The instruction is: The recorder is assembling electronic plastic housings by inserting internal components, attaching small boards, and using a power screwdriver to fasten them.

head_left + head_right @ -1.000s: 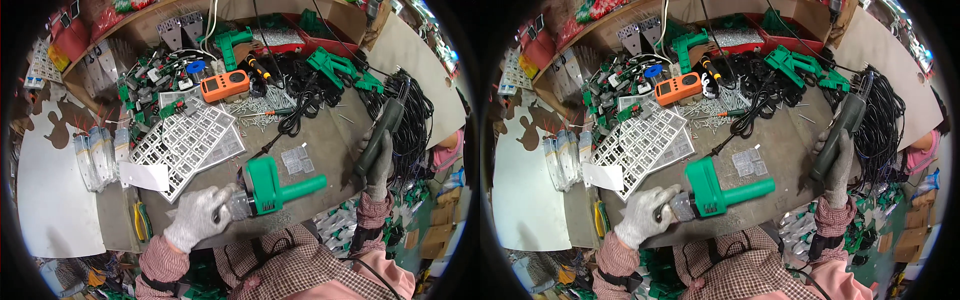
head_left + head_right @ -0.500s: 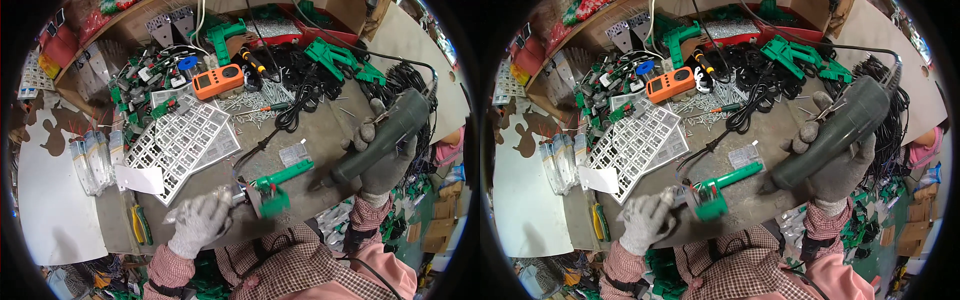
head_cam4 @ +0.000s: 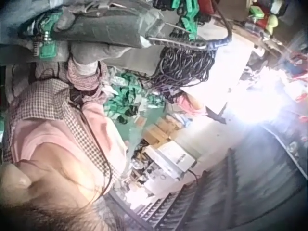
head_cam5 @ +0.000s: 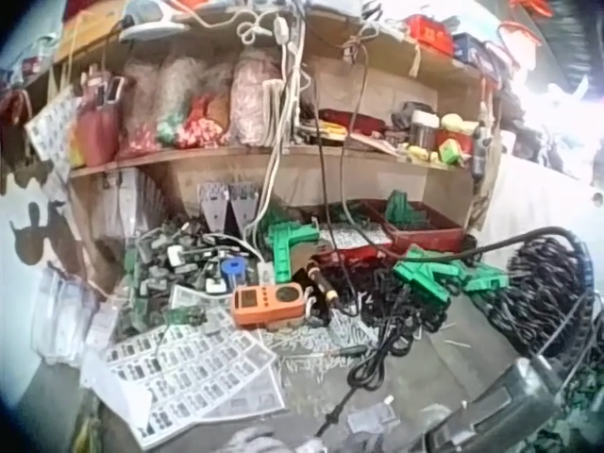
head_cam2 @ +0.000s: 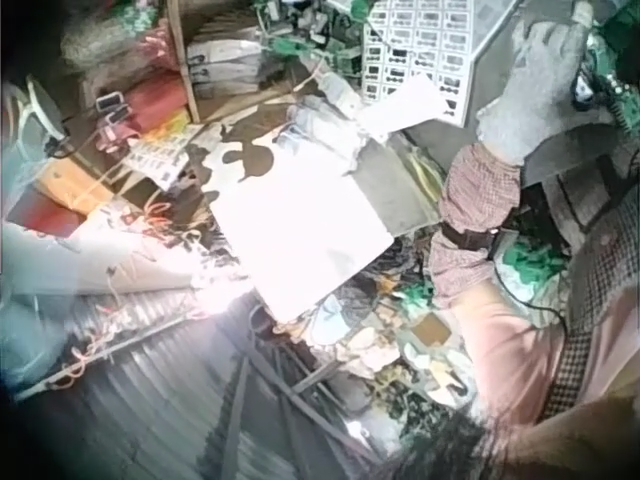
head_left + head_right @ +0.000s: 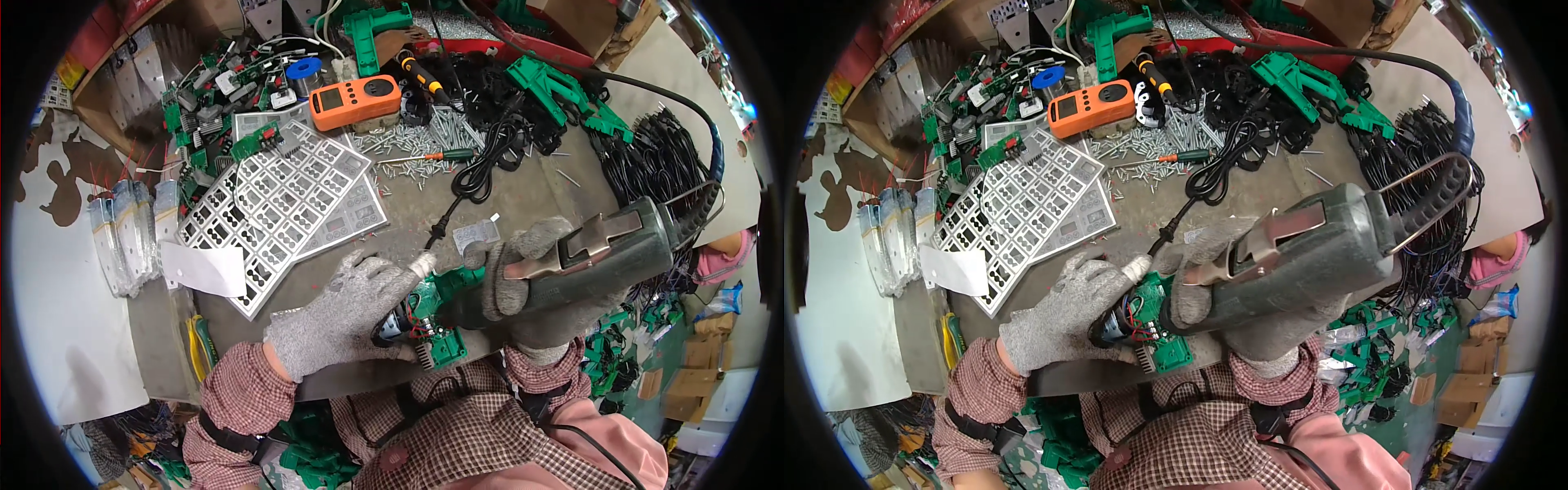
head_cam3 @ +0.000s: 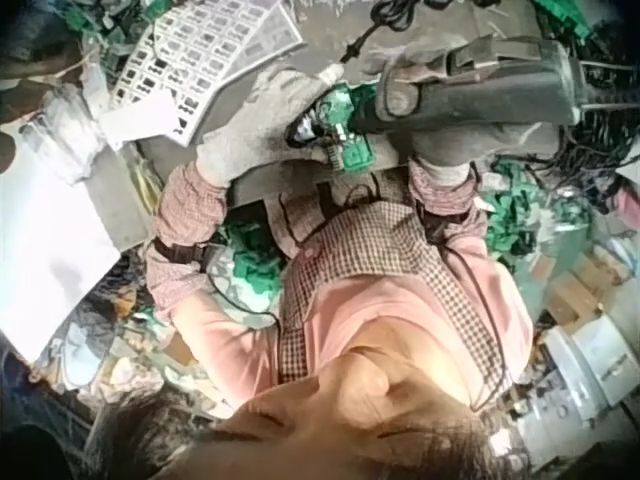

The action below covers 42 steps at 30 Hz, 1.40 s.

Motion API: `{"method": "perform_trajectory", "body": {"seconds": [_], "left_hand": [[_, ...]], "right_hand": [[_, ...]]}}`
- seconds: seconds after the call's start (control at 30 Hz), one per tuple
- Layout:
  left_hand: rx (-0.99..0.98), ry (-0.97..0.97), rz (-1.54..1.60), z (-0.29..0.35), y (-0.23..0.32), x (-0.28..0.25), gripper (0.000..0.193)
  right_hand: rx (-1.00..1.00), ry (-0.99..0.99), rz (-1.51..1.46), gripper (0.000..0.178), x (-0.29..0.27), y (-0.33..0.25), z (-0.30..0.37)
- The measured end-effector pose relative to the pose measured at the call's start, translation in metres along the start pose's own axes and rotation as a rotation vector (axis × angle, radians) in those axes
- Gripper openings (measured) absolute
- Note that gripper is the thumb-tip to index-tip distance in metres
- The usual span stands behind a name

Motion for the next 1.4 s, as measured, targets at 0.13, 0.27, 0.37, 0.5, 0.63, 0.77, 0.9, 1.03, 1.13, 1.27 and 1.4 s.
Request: {"method": "perform_trajectory", "body": {"seconds": [0.13, 0.27, 0.37, 0.5, 0.63, 0.77, 0.9, 1.03, 1.13, 1.27, 1.4], "left_hand": [[0.021, -0.053, -0.011, -0.001, -0.005, 0.007, 0.112], [0.043, -0.098, -0.06, -0.003, 0.0, 0.005, 0.108], [0.041, -0.062, -0.018, -0.004, -0.001, 0.003, 0.11], [0.025, 0.014, 0.038, 0.0, -0.005, 0.0, 0.113], [0.037, 0.067, 0.094, 0.0, -0.002, -0.004, 0.112], [0.022, 0.037, 0.103, -0.003, -0.003, -0.005, 0.111], [0.0, -0.013, 0.15, -0.002, -0.006, -0.002, 0.107], [0.024, 0.007, 0.137, 0.0, -0.002, -0.004, 0.105], [0.023, 0.022, 0.153, 0.0, -0.002, -0.007, 0.106], [0.018, 0.009, 0.138, 0.0, -0.002, -0.005, 0.106], [-0.029, -0.007, 0.151, 0.003, -0.008, -0.001, 0.104]], "right_hand": [[0.028, -0.061, 0.011, 0.067, 0.001, 0.005, 0.002], [0.048, -0.127, 0.013, 0.063, 0.003, 0.005, 0.006], [0.057, -0.175, 0.02, 0.062, 0.004, 0.003, 0.011], [0.068, -0.241, 0.021, 0.061, 0.008, 0.008, 0.007], [0.076, -0.31, 0.024, 0.062, 0.018, 0.011, 0.015], [0.077, -0.375, 0.031, 0.065, 0.028, 0.015, 0.018], [0.102, -0.328, 0.054, 0.063, 0.031, 0.014, 0.018], [0.139, -0.228, 0.088, 0.058, 0.031, 0.012, 0.02], [0.202, -0.224, 0.096, 0.054, 0.029, 0.014, 0.022], [0.276, -0.215, 0.132, 0.05, 0.029, 0.007, 0.024], [0.366, -0.216, 0.131, 0.045, 0.02, 0.011, 0.027]]}}
Point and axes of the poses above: each hand's wrist, its own z-axis away from the middle knuckle, its own x-axis out of the palm, y = z × x, the point moved 8 cm from there along -z, towards the middle knuckle, and after that the axes turned 1 degree about y, right-handed, at the moved point
